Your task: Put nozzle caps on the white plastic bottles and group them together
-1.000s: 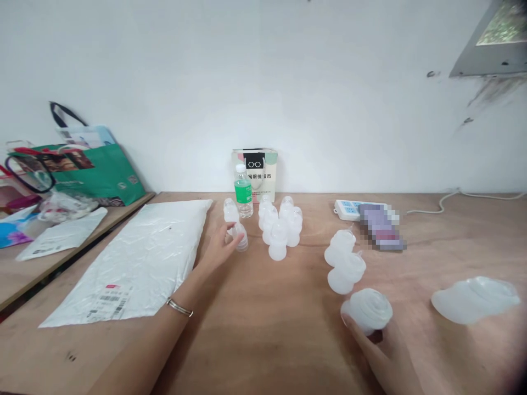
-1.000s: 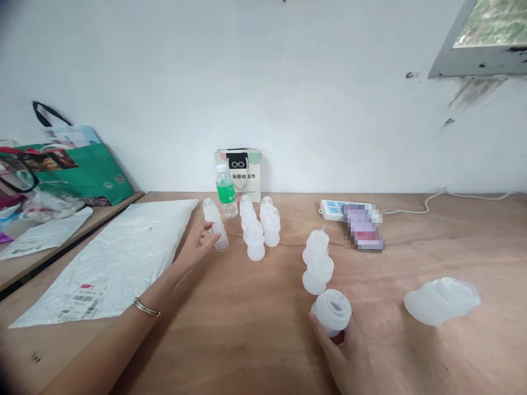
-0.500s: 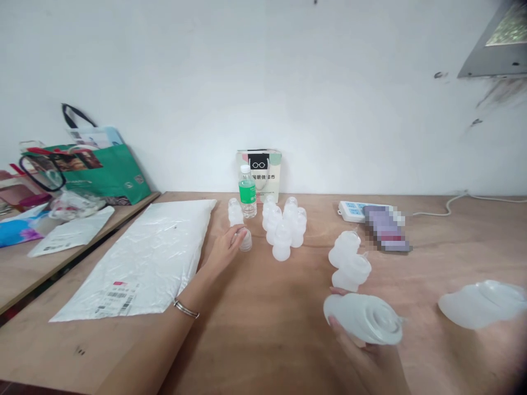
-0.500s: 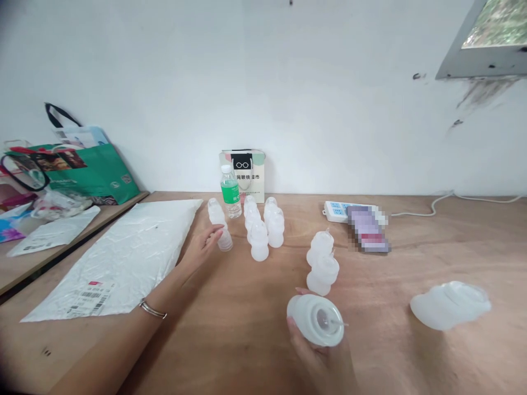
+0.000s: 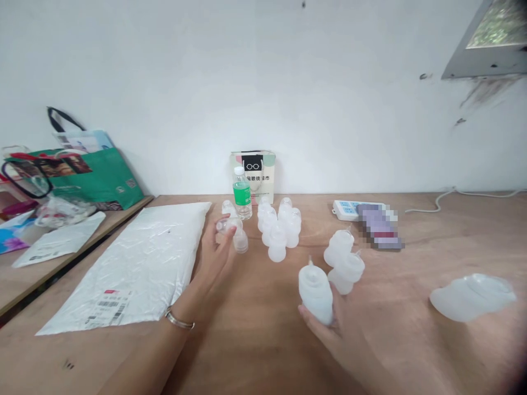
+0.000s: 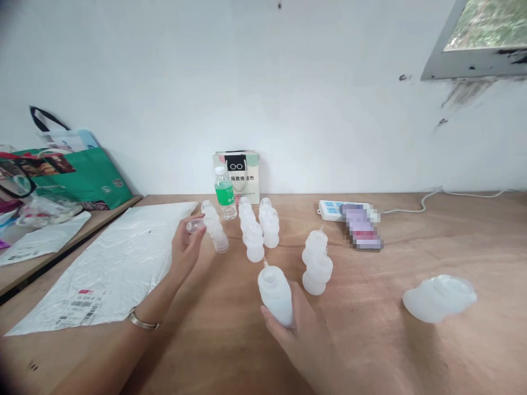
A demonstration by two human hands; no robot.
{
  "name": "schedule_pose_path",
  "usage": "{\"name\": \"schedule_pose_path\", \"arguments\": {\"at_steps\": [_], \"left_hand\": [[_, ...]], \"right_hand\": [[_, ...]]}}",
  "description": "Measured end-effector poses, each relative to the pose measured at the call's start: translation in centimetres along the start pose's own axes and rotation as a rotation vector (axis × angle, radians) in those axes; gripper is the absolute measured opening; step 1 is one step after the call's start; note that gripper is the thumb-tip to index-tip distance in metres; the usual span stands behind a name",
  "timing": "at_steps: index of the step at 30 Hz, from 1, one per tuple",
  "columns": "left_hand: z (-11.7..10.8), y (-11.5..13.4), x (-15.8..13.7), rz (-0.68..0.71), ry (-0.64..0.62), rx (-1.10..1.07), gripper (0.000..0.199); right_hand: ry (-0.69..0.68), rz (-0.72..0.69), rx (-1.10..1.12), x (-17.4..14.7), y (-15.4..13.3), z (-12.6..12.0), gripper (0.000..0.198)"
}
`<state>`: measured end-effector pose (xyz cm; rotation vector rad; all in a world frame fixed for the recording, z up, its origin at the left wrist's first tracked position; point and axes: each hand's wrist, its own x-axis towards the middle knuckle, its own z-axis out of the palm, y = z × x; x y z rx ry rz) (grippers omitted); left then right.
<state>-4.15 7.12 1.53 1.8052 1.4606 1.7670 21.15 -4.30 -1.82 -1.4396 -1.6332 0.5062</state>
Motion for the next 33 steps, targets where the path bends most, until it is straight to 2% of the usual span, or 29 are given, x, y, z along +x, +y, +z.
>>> {"name": "schedule_pose_path", "arguments": {"at_steps": [1,2,6,12,15,18,24,33], "left_hand": [[-0.1,1.1,-0.3,-0.015,0.001,-0.094,0.03],[-0.2,2.2,-0.6,-0.037,-0.049,-0.171,0.03],[-0.3,5.6,-2.5,-0.094,-0.391,-0.304,0.034],[0.3,6.2,-3.6,-0.091,-0.659,-0.347,0.037],[0.6,6.1,-3.8,-0.114,-0.7,-0.372,0.037],[0.4,6.7,-3.9,-0.118,-0.721,-0.309,0.034],[-0.6,8.2,-3.3,-0.072,-0.896,-0.226,0.03],[0.2,6.9,-4.6,-0.167,-0.831,-0.194,0.029]], "right_hand": [[-0.049,-0.009,-0.058,0.4,-0.4,-0.3,0.024],[-0.093,-0.021,-0.114,0.8,-0.7,-0.5,0.024],[-0.168,-0.086,-0.161,1.6,-0.6,-0.4,0.032],[-0.193,-0.082,-0.115,1.1,0.5,0.5,0.039],[-0.178,-0.102,-0.114,0.9,0.6,0.5,0.04],[-0.171,-0.155,-0.133,1.0,0.4,0.2,0.039],[-0.203,-0.2,-0.181,0.5,-0.4,-0.4,0.035],[-0.236,-0.111,-0.024,0.3,-0.5,0.9,0.032]]}}
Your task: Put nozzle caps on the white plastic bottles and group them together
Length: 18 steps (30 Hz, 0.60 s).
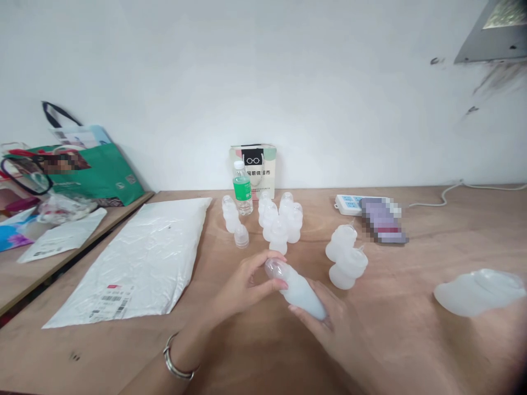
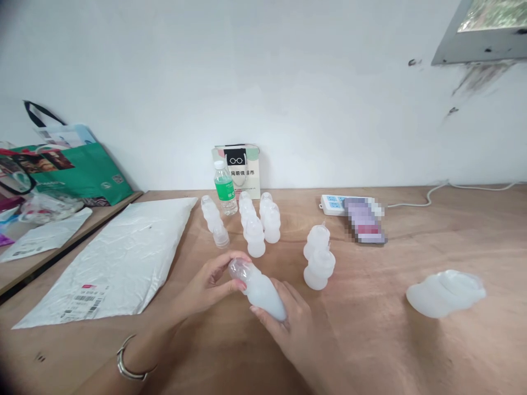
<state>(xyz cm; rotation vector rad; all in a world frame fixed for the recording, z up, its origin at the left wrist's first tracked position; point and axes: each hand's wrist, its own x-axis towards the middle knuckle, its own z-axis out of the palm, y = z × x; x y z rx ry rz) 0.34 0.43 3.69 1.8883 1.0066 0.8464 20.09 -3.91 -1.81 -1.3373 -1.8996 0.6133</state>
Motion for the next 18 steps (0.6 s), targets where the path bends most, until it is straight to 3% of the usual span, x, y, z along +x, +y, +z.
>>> {"name": "schedule_pose_path", "arguments": {"at_steps": [7,10,13,18], "left_hand": [[-0.4,0.4,-0.7,0.02,0.007,0.057,0.051],[-0.4,1.4,-0.7,0.028,-0.019,0.128,0.054],[-0.3,2.5,0.3,0.095,0.024,0.231,0.05],[0.2,3.6,4.4,0.314,0.108,0.565,0.036]], "right_hand": [[0.023,0.073,0.047,0.4,-0.1,0.7,0.032],[0.057,0.112,0.069,0.0,0.7,0.6,0.044],[0.292,0.055,0.107,-1.3,2.0,0.9,0.059],[0.733,-0.084,0.163,-3.5,3.3,0.3,0.045]]}}
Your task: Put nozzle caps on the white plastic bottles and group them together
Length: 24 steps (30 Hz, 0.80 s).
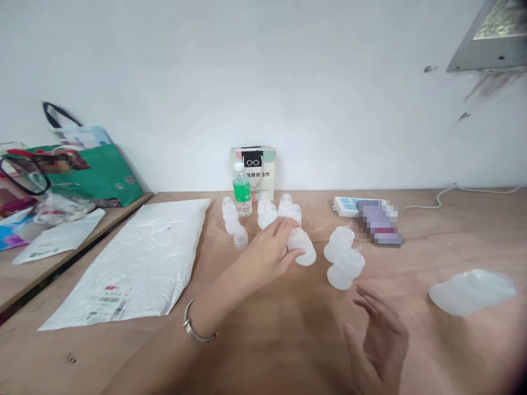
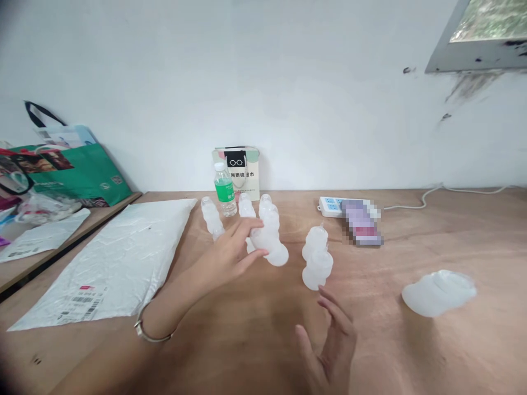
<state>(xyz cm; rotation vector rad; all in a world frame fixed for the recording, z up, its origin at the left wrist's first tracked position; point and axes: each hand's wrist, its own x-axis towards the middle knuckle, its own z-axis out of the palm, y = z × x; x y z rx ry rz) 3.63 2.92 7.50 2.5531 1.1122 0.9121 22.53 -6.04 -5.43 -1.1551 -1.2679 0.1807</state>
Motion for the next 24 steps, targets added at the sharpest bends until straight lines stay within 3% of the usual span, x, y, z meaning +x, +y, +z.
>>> {"name": "schedule_pose_path", "arguments": {"at_steps": [2,5,11,16,21,24], "left_hand": [[0.7,-0.1,1.8,0.037,-0.04,0.131,0.034],[2.0,-0.4,3.8,0.063,-0.129,0.302,0.029],[4.3,-1.6,5.8,0.043,-0.205,0.419,0.03],[5.2,-2.2,6.3,0.007,-0.207,0.402,0.039],[4.0,-1.2,5.3,0.022,-0.122,0.311,0.04],[1.4,-0.7,3.6,0.063,0.061,0.254,0.04]], "right_hand": [[0.098,0.002,-0.045,0.8,0.4,-0.7,0.048],[0.104,0.093,-0.202,2.9,1.9,-1.2,0.058],[-0.154,0.383,-0.334,5.6,5.6,-1.0,0.066],[-0.326,0.386,-0.279,6.1,5.8,-0.4,0.044],[-0.329,0.396,-0.266,6.1,4.5,-0.2,0.042],[-0.281,0.408,-0.311,5.3,3.4,-0.5,0.049]]}}
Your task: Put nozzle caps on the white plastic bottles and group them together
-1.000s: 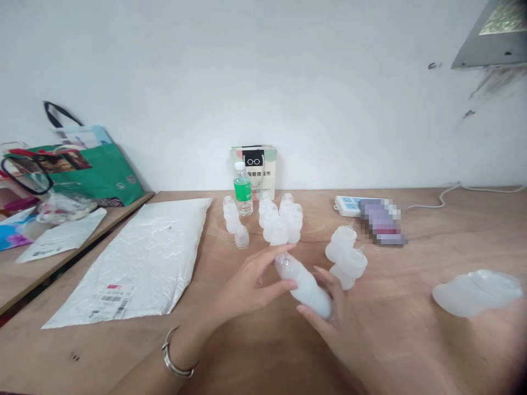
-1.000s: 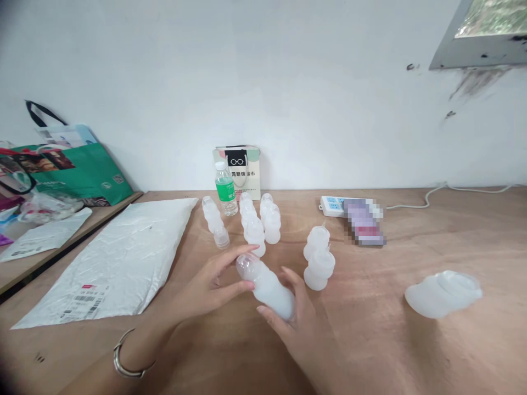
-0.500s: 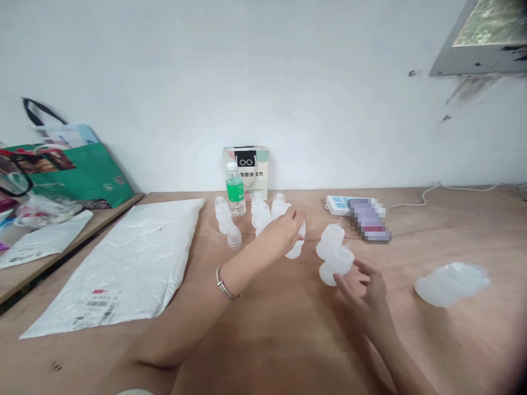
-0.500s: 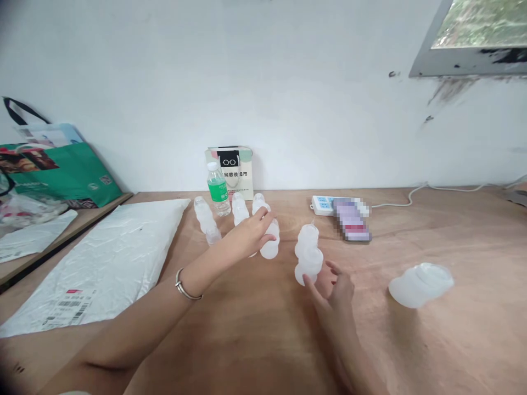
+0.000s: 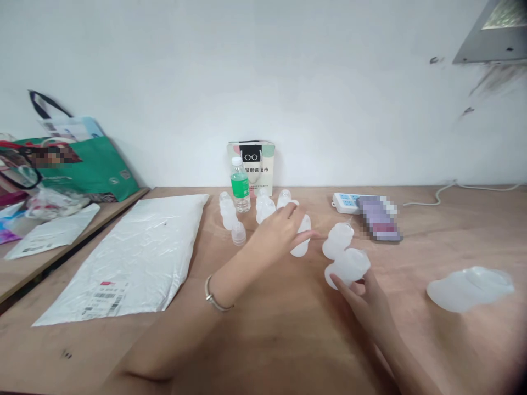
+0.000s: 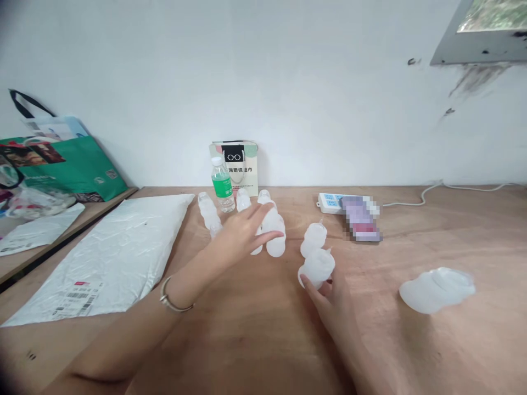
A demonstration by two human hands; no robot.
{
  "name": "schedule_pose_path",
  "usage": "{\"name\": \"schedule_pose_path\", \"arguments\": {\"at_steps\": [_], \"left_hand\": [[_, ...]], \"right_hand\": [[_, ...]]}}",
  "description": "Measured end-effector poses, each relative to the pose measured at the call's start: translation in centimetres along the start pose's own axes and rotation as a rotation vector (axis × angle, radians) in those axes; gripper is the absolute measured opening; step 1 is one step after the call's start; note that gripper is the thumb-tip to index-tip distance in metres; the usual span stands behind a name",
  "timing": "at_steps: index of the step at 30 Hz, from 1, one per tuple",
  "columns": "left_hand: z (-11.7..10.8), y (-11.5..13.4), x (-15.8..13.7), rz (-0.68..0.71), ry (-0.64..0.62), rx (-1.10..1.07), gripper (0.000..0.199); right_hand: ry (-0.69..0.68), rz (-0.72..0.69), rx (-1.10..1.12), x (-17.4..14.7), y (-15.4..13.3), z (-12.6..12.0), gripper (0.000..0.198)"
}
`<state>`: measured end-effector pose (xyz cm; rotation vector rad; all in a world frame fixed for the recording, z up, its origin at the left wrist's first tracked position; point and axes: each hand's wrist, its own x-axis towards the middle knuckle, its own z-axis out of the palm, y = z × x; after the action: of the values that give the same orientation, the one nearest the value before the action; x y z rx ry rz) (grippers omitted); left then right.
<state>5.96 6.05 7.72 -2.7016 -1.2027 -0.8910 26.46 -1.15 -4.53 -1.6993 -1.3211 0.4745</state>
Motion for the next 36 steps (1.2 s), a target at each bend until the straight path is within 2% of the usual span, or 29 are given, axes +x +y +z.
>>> {"name": "schedule_pose_path", "arguments": {"at_steps": [3,5,7,10,12,14,16,18,20,22,24,26,32,36], "left_hand": [[-2.7,-2.2,-2.0,-0.09,0.251,-0.062,0.03],[-3.3,-4.8,-3.6,-0.202,0.326,-0.1,0.026],[-2.7,-7.5,-5.2,-0.319,0.268,-0.108,0.027],[-0.1,-10.7,-7.4,-0.45,0.132,-0.129,0.04],[2.0,-11.8,-8.5,-0.492,0.103,-0.185,0.045],[3.3,-12.2,-8.9,-0.525,0.123,-0.222,0.042],[3.7,-11.9,-8.8,-0.557,0.175,-0.232,0.039],[3.0,-11.0,-8.3,-0.592,0.285,-0.284,0.039],[1.8,-9.5,-7.8,-0.615,0.419,-0.463,0.038],[0.5,-7.6,-7.5,-0.6,0.481,-0.737,0.036],[-0.5,-5.6,-7.5,-0.557,0.45,-0.945,0.033],[-1.2,-3.9,-7.8,-0.505,0.386,-1.028,0.031],[-1.6,-1.4,-8.5,-0.43,0.212,-1.07,0.032],[-1.7,-0.8,-8.4,-0.407,0.192,-1.071,0.032]], "right_hand": [[0.031,-0.029,-0.052,-1.1,-0.7,-0.2,0.05],[0.013,-0.053,-0.064,-1.5,-1.5,-0.2,0.047],[-0.016,-0.092,-0.046,-1.6,-2.6,0.1,0.043],[-0.076,-0.222,0.002,-1.6,-4.2,0.8,0.04],[-0.146,-0.306,0.009,-1.6,-5.0,1.3,0.036],[-0.221,-0.353,-0.006,-1.7,-5.5,1.6,0.034],[-0.268,-0.366,-0.025,-1.8,-5.7,1.8,0.036],[-0.274,-0.361,-0.038,-1.9,-5.5,1.9,0.038],[-0.273,-0.343,-0.05,-2.0,-5.3,1.9,0.039],[-0.269,-0.345,-0.061,-1.9,-5.1,2.0,0.04],[-0.263,-0.367,-0.067,-1.9,-5.0,2.1,0.04],[-0.269,-0.384,-0.066,-1.9,-5.1,2.2,0.041],[-0.279,-0.394,-0.045,-2.2,-6.2,2.0,0.044],[-0.332,-0.406,-0.022,-2.4,-6.8,1.6,0.042]]}}
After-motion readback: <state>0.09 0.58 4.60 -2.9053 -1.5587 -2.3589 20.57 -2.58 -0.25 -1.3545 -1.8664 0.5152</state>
